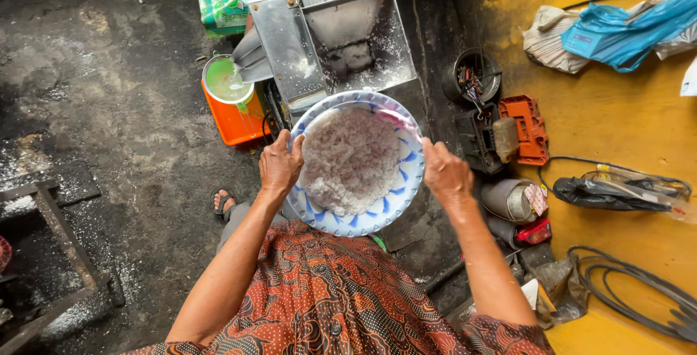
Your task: The person scoops a white powdery substance from a bowl into a grinding machine using a pink plastic scoop. They repeatedly transfer the material and use the scoop to push it into the machine's hopper, then scrape the remaining powder from the bowl into the machine.
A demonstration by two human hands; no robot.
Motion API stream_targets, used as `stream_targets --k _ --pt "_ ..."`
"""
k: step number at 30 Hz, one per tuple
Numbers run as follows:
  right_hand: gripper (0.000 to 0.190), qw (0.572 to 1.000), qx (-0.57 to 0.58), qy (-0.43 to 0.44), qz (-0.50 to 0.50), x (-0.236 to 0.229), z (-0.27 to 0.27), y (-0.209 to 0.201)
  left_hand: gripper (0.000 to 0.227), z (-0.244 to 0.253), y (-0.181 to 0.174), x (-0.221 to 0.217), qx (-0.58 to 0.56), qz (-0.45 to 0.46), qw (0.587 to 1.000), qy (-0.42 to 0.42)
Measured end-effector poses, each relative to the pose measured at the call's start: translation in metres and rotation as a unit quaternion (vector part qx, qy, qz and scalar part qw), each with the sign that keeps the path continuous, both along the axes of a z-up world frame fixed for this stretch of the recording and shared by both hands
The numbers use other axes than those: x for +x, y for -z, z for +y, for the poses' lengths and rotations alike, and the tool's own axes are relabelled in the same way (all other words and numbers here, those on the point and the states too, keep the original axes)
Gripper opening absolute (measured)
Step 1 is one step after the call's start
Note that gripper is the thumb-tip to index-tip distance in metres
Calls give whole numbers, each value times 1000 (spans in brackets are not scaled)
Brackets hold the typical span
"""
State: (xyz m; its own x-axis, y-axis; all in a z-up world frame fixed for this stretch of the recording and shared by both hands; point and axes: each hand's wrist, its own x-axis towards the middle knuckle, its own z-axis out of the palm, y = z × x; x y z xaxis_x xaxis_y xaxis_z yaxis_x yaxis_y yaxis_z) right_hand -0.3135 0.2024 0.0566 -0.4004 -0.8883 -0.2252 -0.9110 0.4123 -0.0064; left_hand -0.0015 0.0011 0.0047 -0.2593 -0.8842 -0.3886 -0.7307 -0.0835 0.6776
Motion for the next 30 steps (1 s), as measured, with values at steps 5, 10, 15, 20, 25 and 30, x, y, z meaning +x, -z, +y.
stream_targets --k 5,10,15,20,25,30 --pt "36 993 -42 70 -79 47 9 59 37 0 2 -3 3 1 1000 3" --pt "31 945 -115 130 -278 95 -7 43 40 -2 2 -3 1 -5 1000 19" --pt "24 885 -124 120 -433 98 -3 103 38 -3 -3 -4 -1 -7 1000 11" --pt "29 836 -88 168 -515 88 -1 64 36 -3 -3 -4 -5 -7 1000 12" --pt "36 813 -43 217 -539 83 7 28 36 -3 1 -1 -4 -7 1000 10" --pt "33 834 -20 234 -499 71 22 12 35 -1 3 -1 -4 -1 1000 7"
